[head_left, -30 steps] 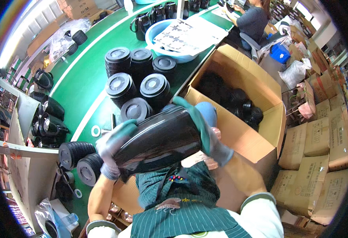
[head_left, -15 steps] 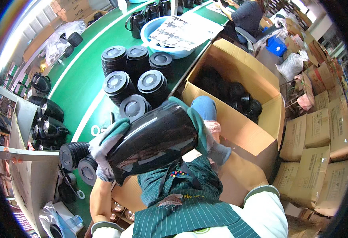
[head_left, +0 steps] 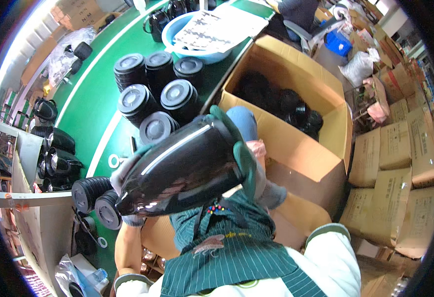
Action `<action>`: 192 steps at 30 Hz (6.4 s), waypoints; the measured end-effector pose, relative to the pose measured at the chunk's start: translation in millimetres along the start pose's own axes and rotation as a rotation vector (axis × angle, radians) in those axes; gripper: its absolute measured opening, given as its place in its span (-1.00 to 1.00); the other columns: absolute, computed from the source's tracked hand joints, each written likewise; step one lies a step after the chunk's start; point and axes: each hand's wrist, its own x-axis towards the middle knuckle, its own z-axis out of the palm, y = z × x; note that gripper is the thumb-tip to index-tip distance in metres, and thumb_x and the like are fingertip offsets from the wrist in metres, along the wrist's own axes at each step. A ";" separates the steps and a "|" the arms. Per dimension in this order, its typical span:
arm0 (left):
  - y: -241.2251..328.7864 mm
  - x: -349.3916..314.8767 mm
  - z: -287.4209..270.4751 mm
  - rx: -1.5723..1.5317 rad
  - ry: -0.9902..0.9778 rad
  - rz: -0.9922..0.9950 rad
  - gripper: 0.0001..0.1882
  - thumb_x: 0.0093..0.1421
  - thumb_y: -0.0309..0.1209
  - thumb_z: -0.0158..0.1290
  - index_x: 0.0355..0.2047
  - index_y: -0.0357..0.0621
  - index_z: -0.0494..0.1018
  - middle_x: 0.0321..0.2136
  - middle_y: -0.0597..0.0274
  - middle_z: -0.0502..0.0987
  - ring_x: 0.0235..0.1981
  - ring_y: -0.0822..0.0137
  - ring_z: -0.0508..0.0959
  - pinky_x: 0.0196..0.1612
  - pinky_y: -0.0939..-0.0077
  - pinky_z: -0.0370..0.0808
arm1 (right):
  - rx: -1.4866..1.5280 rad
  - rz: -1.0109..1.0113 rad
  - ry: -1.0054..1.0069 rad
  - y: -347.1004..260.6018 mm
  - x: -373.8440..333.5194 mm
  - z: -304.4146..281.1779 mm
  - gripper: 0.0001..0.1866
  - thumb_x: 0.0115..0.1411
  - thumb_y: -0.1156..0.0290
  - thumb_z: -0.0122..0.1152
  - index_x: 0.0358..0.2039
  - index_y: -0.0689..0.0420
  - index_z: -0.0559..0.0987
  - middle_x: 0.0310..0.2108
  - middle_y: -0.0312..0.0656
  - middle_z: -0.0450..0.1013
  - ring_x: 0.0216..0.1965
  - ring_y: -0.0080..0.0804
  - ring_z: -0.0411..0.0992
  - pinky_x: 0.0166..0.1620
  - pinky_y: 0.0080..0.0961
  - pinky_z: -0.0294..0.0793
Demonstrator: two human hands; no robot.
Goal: The person sits on the floor and repeatedly assembles black kettles by inserting a metal rod into the base and screwing on a lid. They handle each kettle one at a time, placing completed units on a nearby green table.
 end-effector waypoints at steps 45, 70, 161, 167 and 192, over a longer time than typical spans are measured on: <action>-186.4 -57.2 49.6 1.181 0.061 -0.604 -0.07 0.09 -0.59 0.20 0.45 -0.20 0.02 0.19 -0.38 0.21 0.03 -0.26 0.55 0.05 0.08 0.57 | -0.900 -0.012 0.005 69.6 -12.0 -81.6 0.07 0.16 -0.24 0.34 0.42 0.28 0.20 0.38 0.14 0.22 0.35 0.10 0.27 0.38 -0.11 0.27; 43.9 76.5 84.6 0.269 -0.804 -0.034 -0.39 0.08 -0.21 0.32 0.13 -0.14 0.51 -0.20 -0.02 0.56 -0.23 -0.06 0.64 -0.12 0.18 0.58 | 0.384 0.207 0.527 59.7 14.1 -77.6 -0.01 0.42 -0.39 -0.37 0.44 0.32 0.13 0.13 0.34 0.45 0.10 0.11 0.55 0.21 -0.04 0.55; 53.0 40.4 108.9 0.489 -1.034 -0.287 -0.29 0.17 -0.10 0.33 0.08 -0.28 0.20 -0.21 -0.26 0.54 -0.15 -0.20 0.63 -0.13 0.03 0.59 | -0.161 0.213 0.386 147.0 32.7 -95.1 -0.61 0.47 0.12 0.14 -0.21 0.21 0.69 -0.38 -0.43 0.58 -0.39 -0.66 0.43 -0.29 -0.61 0.44; 8.5 36.9 74.3 0.294 -1.105 0.108 -0.17 0.03 0.03 0.41 0.12 -0.16 0.27 -0.20 -0.06 0.52 -0.27 -0.11 0.64 -0.21 0.14 0.62 | -0.203 0.013 0.388 100.6 -16.3 -44.9 -0.66 0.54 0.22 -0.01 -0.22 0.24 0.55 -0.33 -0.23 0.56 -0.31 -0.51 0.52 -0.15 -0.52 0.53; -164.7 -33.0 16.1 0.991 0.133 -0.800 0.00 0.14 -0.11 0.28 0.40 -0.44 0.06 0.32 -0.37 0.15 0.20 -0.28 0.39 0.19 0.00 0.46 | -0.711 -0.133 0.237 -12.1 -3.7 -36.5 0.01 -0.12 -0.09 0.67 0.26 0.23 0.50 0.29 0.12 0.38 0.30 -0.05 0.38 0.35 -0.15 0.35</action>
